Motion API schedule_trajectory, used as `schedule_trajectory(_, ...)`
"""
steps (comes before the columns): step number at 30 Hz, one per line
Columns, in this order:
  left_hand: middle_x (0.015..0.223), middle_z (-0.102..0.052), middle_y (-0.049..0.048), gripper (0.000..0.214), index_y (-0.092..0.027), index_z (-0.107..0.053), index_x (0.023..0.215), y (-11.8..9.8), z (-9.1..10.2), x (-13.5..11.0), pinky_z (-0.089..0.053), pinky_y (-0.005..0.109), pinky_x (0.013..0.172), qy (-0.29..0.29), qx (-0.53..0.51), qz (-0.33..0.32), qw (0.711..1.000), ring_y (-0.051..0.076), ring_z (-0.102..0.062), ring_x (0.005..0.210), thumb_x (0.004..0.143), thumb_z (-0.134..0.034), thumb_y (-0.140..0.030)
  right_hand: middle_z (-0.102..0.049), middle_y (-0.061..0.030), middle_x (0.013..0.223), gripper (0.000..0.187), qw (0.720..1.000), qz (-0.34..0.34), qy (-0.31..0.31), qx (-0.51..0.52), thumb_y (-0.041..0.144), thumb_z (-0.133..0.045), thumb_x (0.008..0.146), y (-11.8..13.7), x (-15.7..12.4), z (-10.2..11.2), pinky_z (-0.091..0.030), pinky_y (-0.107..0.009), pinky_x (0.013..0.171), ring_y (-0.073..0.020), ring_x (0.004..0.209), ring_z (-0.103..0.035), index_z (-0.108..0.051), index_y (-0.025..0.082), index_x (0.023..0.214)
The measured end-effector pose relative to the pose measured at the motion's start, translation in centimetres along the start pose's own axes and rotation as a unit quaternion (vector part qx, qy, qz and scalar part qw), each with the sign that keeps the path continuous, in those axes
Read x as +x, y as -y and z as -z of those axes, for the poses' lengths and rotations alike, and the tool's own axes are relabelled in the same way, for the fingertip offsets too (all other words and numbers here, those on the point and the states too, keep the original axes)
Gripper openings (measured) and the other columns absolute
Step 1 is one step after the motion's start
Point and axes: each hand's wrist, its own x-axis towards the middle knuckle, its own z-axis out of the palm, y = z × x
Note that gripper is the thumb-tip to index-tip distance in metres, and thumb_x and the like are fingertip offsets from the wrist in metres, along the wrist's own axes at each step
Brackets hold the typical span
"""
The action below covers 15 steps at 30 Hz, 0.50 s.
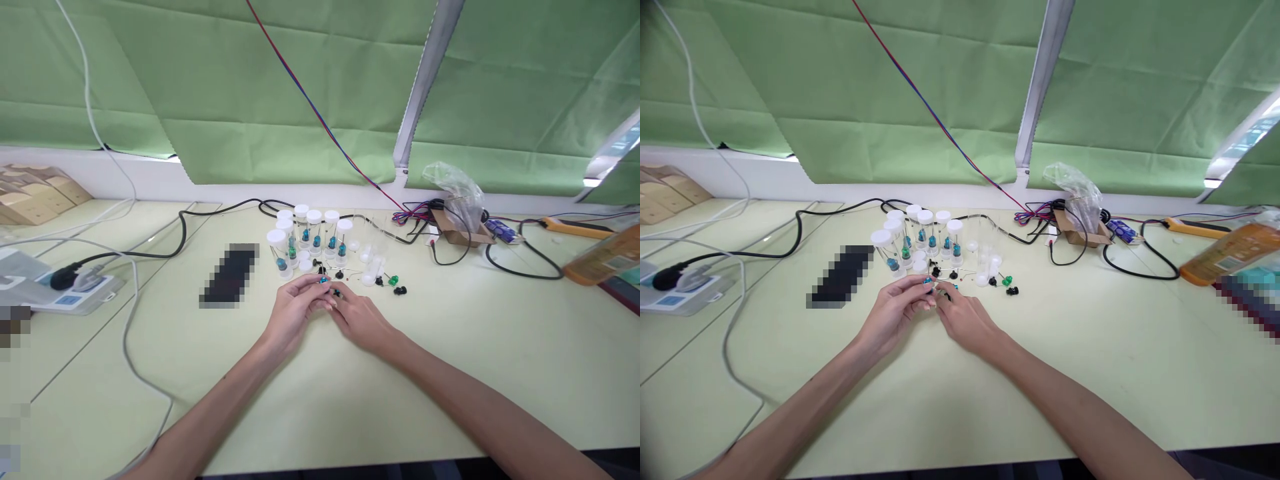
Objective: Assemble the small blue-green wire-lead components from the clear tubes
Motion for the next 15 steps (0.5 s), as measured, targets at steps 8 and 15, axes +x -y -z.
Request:
schedule_trajectory(8,0.074,-0.072,0.0068,0.026,-0.009,-0.069,0.087,0.40,-0.01,-0.04,-0.052,0.021,0.058,-0.003,0.004,0.007,1.000,0.013,-0.066,0.060,0.067,-0.080,-0.020,-0.057,-0.0087,0.122,0.021,1.000,0.008,-0.015,0.027,0.016,-0.041,0.097,-0.49,0.01,-0.13,-0.048,-0.027,0.061,-0.0169,0.080,-0.064,-0.055,0.021,0.112)
schedule_trajectory(15,0.070,-0.070,0.0060,0.027,-0.009,-0.069,0.088,0.60,-0.19,-0.14,-0.052,0.022,0.059,0.001,0.012,0.015,1.000,0.013,-0.065,0.061,0.066,-0.080,-0.022,-0.058,-0.0079,0.113,0.017,0.998,0.000,-0.026,0.058,0.016,-0.040,0.098,-0.85,0.11,-0.21,-0.048,-0.027,0.063,-0.0166,0.081,-0.063,-0.056,0.020,0.102)
